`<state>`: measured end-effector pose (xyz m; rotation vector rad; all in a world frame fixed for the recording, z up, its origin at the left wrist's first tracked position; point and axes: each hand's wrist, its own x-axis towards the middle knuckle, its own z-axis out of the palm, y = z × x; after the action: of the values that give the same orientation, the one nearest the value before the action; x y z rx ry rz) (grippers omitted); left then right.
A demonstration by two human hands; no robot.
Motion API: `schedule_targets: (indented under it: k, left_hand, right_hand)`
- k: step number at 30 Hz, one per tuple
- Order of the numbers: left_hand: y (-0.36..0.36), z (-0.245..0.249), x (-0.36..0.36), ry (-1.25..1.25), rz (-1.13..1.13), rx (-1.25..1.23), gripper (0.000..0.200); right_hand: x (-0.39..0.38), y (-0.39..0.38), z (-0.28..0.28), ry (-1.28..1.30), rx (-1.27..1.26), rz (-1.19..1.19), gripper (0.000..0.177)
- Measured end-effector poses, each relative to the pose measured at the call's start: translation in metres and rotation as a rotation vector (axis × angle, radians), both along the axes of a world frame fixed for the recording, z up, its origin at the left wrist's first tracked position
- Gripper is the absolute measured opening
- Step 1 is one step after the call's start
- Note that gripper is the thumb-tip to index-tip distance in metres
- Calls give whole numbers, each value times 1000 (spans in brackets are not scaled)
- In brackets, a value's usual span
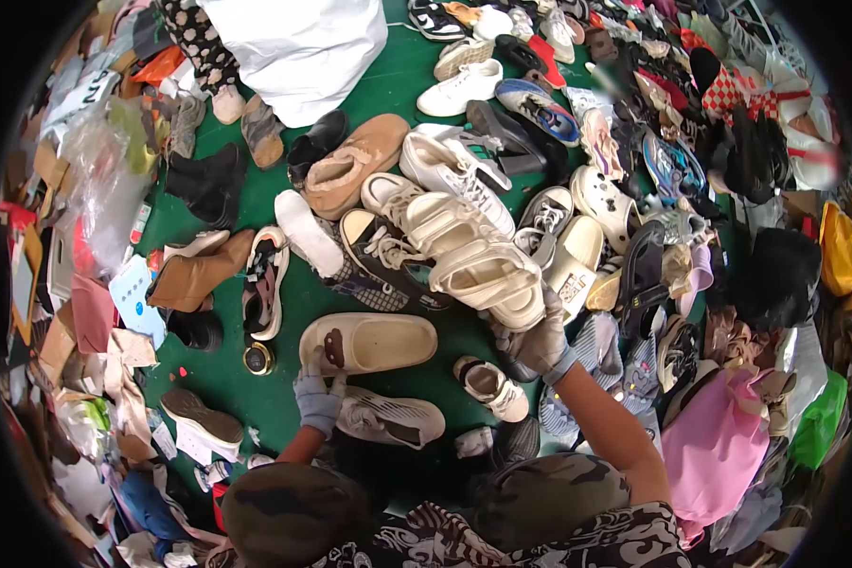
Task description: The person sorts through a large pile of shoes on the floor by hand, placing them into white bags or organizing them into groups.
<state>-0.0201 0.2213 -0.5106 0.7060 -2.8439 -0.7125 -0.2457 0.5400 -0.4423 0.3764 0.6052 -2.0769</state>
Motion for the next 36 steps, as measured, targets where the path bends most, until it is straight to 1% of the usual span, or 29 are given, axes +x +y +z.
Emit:
schedule_targets:
  k: [1, 2, 3, 5, 6, 8, 9, 11, 13, 15, 16, 17, 18, 19, 21, 23, 24, 25, 26, 27, 28, 29, 36]
  left_hand:
    - [-2, 1, 0, 5, -16, 7, 64]
    - [-1, 2, 0, 1, -21, -1, 64]
    - [0, 3, 0, -13, -16, 1, 65]
    - [1, 4, -1, -19, -10, -8, 65]
    - [1, 3, 0, -21, -2, -3, 66]
    - [2, 7, 0, -65, 12, 23, 67]
    - [2, 7, 0, -46, -11, 26, 67]
    - [2, 0, 1, 23, 10, 33, 66]
    - [4, 7, -1, 6, 27, 101, 66]
    - [3, 3, 0, 0, 13, 126, 66]
    - [2, 2, 0, 34, -8, 82, 66]
    - [0, 2, 1, 67, -30, 38, 67]
    - [0, 1, 1, 58, -37, -18, 66]
    - [0, 4, 1, 68, -59, -17, 66]
    - [5, 11, -2, -10, 15, 67, 65]
    - [3, 5, 0, 24, 11, 106, 66]
    - [0, 0, 2, 35, -2, 109, 64]
    - [-1, -1, 2, 45, -4, 110, 62]
    - [4, 14, -1, 23, 8, 64, 50]
    - [8, 27, -3, -1, 23, 19, 39]
    - [4, 26, -3, -32, 30, 90, 43]
    - [1, 25, -3, -64, 39, 159, 47]
    - [-5, 40, -40, -223, -61, 123, 48]
  right_hand:
    - [4, 4, -3, -10, -64, -53, 84]
    - [7, 9, -3, 56, -98, -67, 87]
    - [11, 13, -1, 113, -37, -140, 89]
    - [14, 23, -4, 145, -79, -257, 90]
    - [13, 29, -3, 139, -68, -284, 86]
    - [6, 37, 2, 210, -24, -357, 85]
    - [-1, 46, 3, 246, 10, -408, 85]
    - [-19, 64, 0, 313, -55, -473, 83]
    - [-35, 83, -7, 358, 2, -634, 84]
    - [-44, 93, -3, 368, -127, -684, 84]
    - [-46, 93, 4, 330, -218, -716, 83]
    - [-46, 96, 5, 386, -243, -723, 82]
    - [-46, 98, 2, 357, -206, -783, 80]
    - [-46, 104, 2, 338, -165, -853, 79]
    - [-41, 104, 9, 272, -9, -990, 75]
    - [-38, 124, -17, 250, 31, -952, 75]
    - [-38, 130, -23, 250, 7, -898, 77]
    - [-37, 123, -16, 174, -9, -969, 77]
    - [-38, 121, -18, 227, 19, -989, 77]
    - [-38, 118, -15, 205, -43, -986, 76]
    - [-40, 118, -17, 213, -87, -989, 76]
    - [-44, 114, -17, 215, -79, -1054, 76]
    - [-64, 106, -11, 250, -239, -1040, 76]
